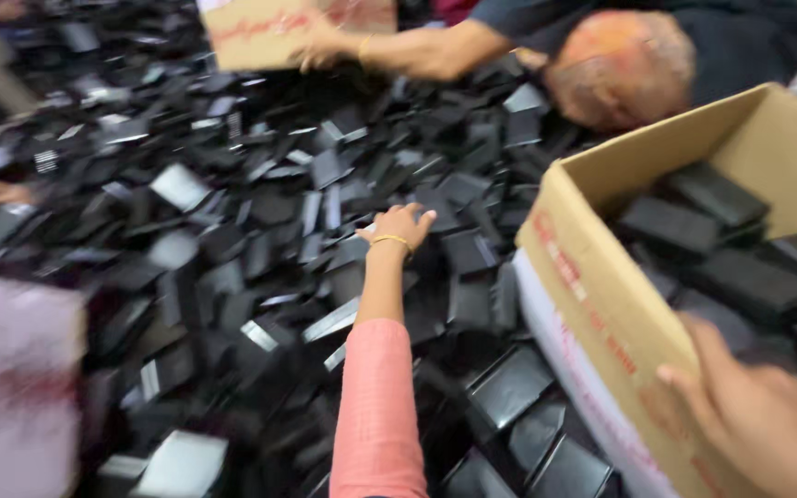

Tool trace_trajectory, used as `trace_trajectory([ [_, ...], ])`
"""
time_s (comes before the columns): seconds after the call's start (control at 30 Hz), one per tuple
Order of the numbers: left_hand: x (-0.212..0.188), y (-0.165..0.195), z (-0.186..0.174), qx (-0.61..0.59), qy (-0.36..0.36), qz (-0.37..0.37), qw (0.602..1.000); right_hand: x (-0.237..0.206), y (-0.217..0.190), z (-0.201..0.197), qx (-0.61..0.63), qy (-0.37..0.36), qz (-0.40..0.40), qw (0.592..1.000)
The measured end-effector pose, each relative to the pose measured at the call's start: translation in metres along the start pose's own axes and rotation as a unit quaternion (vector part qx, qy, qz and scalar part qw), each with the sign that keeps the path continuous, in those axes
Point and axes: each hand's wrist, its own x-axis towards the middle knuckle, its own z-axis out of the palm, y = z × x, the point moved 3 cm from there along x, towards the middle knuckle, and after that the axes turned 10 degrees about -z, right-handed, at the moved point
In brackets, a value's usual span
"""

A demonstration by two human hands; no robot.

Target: The person sits on the floor and sorts small black plastic parts by hand, picking them from a large pile and placing them into cardboard boxes. The person repeatedly picks, turns, and places the parts into boxes while other people work nearby.

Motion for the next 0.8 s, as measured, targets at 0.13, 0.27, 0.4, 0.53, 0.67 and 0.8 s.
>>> trace_trajectory([
  [0.13,0.036,0.019,0.036,0.021,-0.094,-0.084,0.992,-0.006,0.028,0.016,-0.021,-0.02,0.016,0.999],
  [0.27,0.033,-0.007,0.077,0.048,-0.07,0.01,0.996,-0.014,0.034,0.02,-0.063,-0.048,0.049,0.996],
  [0.4,-0.021,-0.047,0.125,0.138,-0.149,0.301,0.932,-0.018,0.012,0.001,0.005,-0.018,-0.008,1.0],
  [0.53,-0.099,-0.109,0.143,0.073,-0.328,0.154,0.929,-0.019,-0.009,-0.024,0.059,-0.017,-0.033,0.998],
  [0.67,-0.194,-0.145,0.128,0.197,-0.301,0.176,0.916,-0.022,-0.019,-0.034,0.029,-0.006,-0.054,0.998],
  [0.8,-0.303,-0.158,0.133,0.254,-0.345,0.157,0.89,-0.026,-0.022,-0.036,0.057,0.055,-0.062,0.995],
])
